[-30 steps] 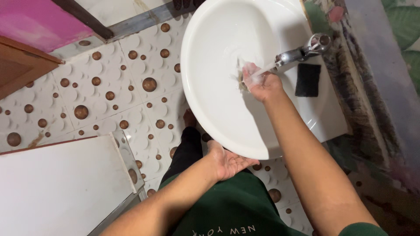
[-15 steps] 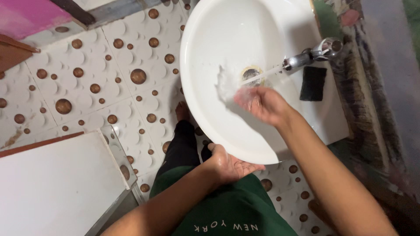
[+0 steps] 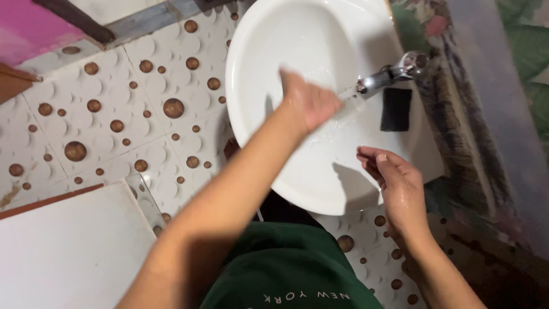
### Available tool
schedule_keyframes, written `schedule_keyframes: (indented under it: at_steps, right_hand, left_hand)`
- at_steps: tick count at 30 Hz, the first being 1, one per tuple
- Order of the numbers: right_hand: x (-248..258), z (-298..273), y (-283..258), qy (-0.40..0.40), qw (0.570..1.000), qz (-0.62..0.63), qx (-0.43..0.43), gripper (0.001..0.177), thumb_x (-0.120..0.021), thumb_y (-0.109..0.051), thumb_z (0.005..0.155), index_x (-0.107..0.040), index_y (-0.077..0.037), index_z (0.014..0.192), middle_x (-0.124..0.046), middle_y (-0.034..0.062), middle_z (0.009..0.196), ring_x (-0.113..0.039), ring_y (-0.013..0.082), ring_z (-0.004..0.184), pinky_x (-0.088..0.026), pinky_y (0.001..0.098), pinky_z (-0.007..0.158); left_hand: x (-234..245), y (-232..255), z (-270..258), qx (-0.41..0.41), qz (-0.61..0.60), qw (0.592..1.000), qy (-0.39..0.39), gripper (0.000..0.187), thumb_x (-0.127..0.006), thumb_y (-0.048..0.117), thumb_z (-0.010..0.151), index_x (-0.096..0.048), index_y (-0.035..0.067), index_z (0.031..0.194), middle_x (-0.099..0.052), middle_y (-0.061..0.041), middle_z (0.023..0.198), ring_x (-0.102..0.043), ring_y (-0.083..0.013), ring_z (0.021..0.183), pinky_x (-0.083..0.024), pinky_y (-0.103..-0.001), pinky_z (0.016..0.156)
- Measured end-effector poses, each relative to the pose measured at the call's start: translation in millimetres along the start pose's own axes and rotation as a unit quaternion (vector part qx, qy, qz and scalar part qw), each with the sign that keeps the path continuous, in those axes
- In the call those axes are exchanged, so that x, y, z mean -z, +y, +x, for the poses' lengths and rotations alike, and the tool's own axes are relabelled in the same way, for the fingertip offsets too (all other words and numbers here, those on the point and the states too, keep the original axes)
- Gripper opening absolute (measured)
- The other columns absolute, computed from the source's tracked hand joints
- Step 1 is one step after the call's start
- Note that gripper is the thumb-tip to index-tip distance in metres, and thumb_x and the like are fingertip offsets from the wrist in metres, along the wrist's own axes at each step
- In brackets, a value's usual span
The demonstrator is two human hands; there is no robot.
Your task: The person washes their hands under running water in a bathroom sink, using a sponge to scrub and rinse both hands and the sink basin. The person turns the tap on and off multiple times during the process.
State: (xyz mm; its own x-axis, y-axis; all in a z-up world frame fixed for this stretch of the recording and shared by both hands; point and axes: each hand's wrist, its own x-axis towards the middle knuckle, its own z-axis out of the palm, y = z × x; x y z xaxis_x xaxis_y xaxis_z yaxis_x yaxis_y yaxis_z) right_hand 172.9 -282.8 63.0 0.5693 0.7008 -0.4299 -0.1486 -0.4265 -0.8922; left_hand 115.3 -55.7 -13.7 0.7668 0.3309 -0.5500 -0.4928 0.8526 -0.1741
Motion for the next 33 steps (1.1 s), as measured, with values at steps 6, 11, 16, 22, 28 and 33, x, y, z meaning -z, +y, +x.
schedule_keyframes:
  at_steps: [6,11,16,22,28,33]
  right_hand:
    - [-5.1,-15.3,-6.4,0.009,0.998,0.053,-0.016,0.038,-0.045,-0.018,0.104,-0.068,0.009,0.119,-0.073,0.0161,0.121,-0.068,0.0202,0.112,-0.050,0.0321,0.106]
    - [-6.7,-20.0,21.8,-0.015,1.000,0.023,0.002,0.035,-0.049,-0.018,0.104,-0.073,0.005,0.115,-0.075,0.0145,0.112,-0.066,0.0190,0.103,-0.050,0.0305,0.098]
    - [-4.1,-31.3,38.6,0.025,0.985,-0.151,0.081,0.034,-0.051,-0.024,0.103,-0.071,0.000,0.116,-0.076,0.0145,0.110,-0.069,0.0221,0.101,-0.050,0.0327,0.093]
    - [-0.1,-37.4,76.2,0.069,0.966,-0.144,0.203,0.043,-0.043,-0.031,0.108,-0.068,0.000,0.123,-0.070,0.0159,0.125,-0.065,0.0289,0.117,-0.047,0.0358,0.103]
    - [-17.2,-31.7,119.5,0.173,0.947,-0.025,0.271,0.054,-0.032,-0.036,0.112,-0.065,0.003,0.129,-0.066,0.0177,0.134,-0.056,0.0324,0.136,-0.039,0.0427,0.117]
    - [-37.1,-20.5,124.6,0.305,0.915,0.012,0.262,0.053,-0.034,-0.036,0.114,-0.069,0.003,0.124,-0.068,0.0176,0.133,-0.060,0.0321,0.136,-0.042,0.0437,0.119]
  left_hand:
    - [-16.8,33.2,12.4,-0.050,0.237,0.970,-0.021,0.101,-0.042,0.058,0.097,-0.005,-0.016,0.155,-0.008,-0.036,0.165,-0.012,-0.0414,0.157,-0.016,-0.046,0.127]
    - [45.9,19.4,0.8,-0.109,0.357,0.922,0.103,0.083,-0.040,0.045,0.099,-0.018,-0.012,0.156,-0.028,-0.033,0.161,-0.026,-0.0378,0.155,-0.021,-0.042,0.125]
    - [60.3,-3.4,-51.9,-0.228,0.662,0.684,0.204,0.050,-0.047,0.036,0.098,-0.065,-0.003,0.124,-0.075,-0.015,0.123,-0.066,-0.0297,0.114,-0.051,-0.038,0.099]
    - [38.8,-9.5,-69.2,-0.227,0.785,0.557,0.149,0.047,-0.049,0.039,0.098,-0.069,0.004,0.122,-0.078,-0.004,0.111,-0.067,-0.0192,0.106,-0.048,-0.033,0.097]
    - [39.3,-1.1,-32.1,-0.201,0.789,0.577,0.067,0.047,-0.044,0.035,0.102,-0.071,0.002,0.120,-0.076,-0.005,0.109,-0.068,-0.0171,0.107,-0.048,-0.031,0.099]
    - [51.9,21.4,27.6,-0.045,0.683,0.729,0.007,0.050,-0.036,0.029,0.107,-0.069,-0.004,0.122,-0.074,-0.010,0.110,-0.065,-0.0184,0.101,-0.050,-0.029,0.094]
